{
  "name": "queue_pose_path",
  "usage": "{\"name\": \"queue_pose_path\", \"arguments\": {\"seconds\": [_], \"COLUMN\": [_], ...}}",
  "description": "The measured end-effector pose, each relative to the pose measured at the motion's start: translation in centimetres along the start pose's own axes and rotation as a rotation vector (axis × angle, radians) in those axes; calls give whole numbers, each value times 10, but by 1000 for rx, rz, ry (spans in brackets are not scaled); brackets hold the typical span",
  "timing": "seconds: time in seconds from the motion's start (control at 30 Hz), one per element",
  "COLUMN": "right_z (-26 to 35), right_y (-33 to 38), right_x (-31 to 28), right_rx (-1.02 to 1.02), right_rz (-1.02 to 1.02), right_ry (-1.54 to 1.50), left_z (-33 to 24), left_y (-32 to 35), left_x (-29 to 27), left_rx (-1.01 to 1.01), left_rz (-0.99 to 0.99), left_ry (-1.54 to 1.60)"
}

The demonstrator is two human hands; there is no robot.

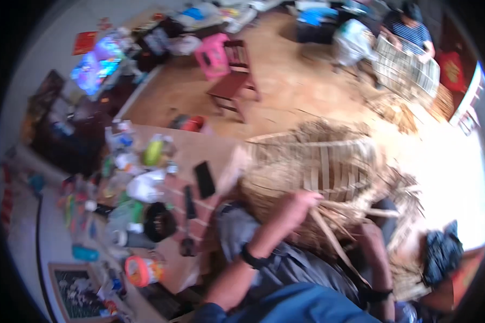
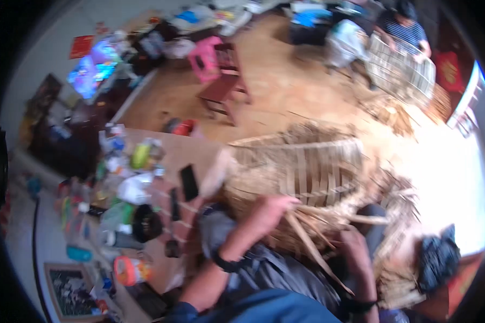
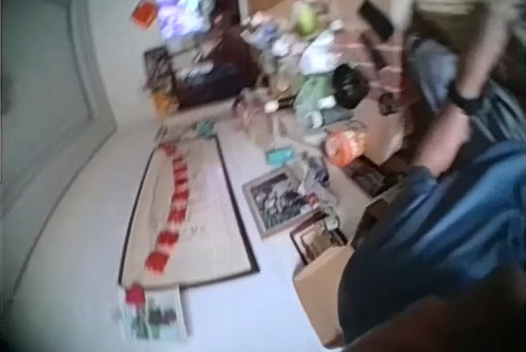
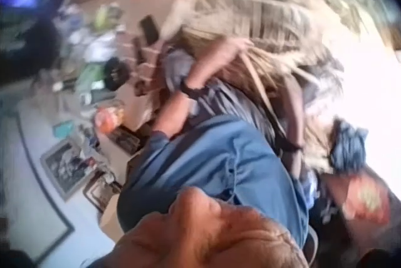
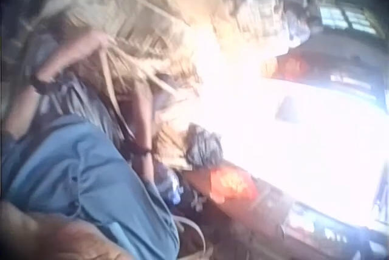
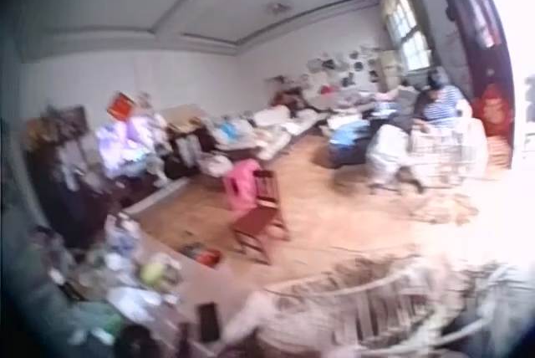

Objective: The recorder is weaving a large bamboo basket using thin bamboo strips.

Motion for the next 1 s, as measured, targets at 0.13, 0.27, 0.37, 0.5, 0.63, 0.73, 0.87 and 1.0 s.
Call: {"name": "queue_pose_path", "arguments": {"seconds": [0.13, 0.27, 0.37, 0.5, 0.63, 0.73, 0.87, 1.0], "right_z": [30, 16, 2, -5, -25, 17, 110, 172], "right_y": [9, 24, 31, 47, 69, 79, 78, 66], "right_x": [85, 105, 88, 78, 82, 60, 10, 11], "right_rx": [-36, 186, 284, 324, 429, 122, -60, -418], "right_rz": [290, 463, 358, 405, 508, 509, -72, -402], "right_ry": [-330, -492, -422, -413, -375, 330, 697, 835], "left_z": [5, 4, 5, -2, -3, -5, -5, 0], "left_y": [-3, -13, -10, -7, -6, -6, -5, -7], "left_x": [-17, -11, -9, -12, -12, -10, -14, -8], "left_rx": [-29, -94, -111, -72, -62, -118, -109, -180], "left_rz": [37, 96, 108, 123, 70, 60, 39, 138], "left_ry": [-53, 48, 66, 26, 19, -34, -86, -91]}}
Point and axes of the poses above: each hand's wrist, its own y-axis away from the middle knuckle, its own x-axis out of the palm, z = x × y, the point moved 10 cm from there along -y, towards the middle knuckle, and after that the axes turned 2 degrees about x, right-handed, at the moved point
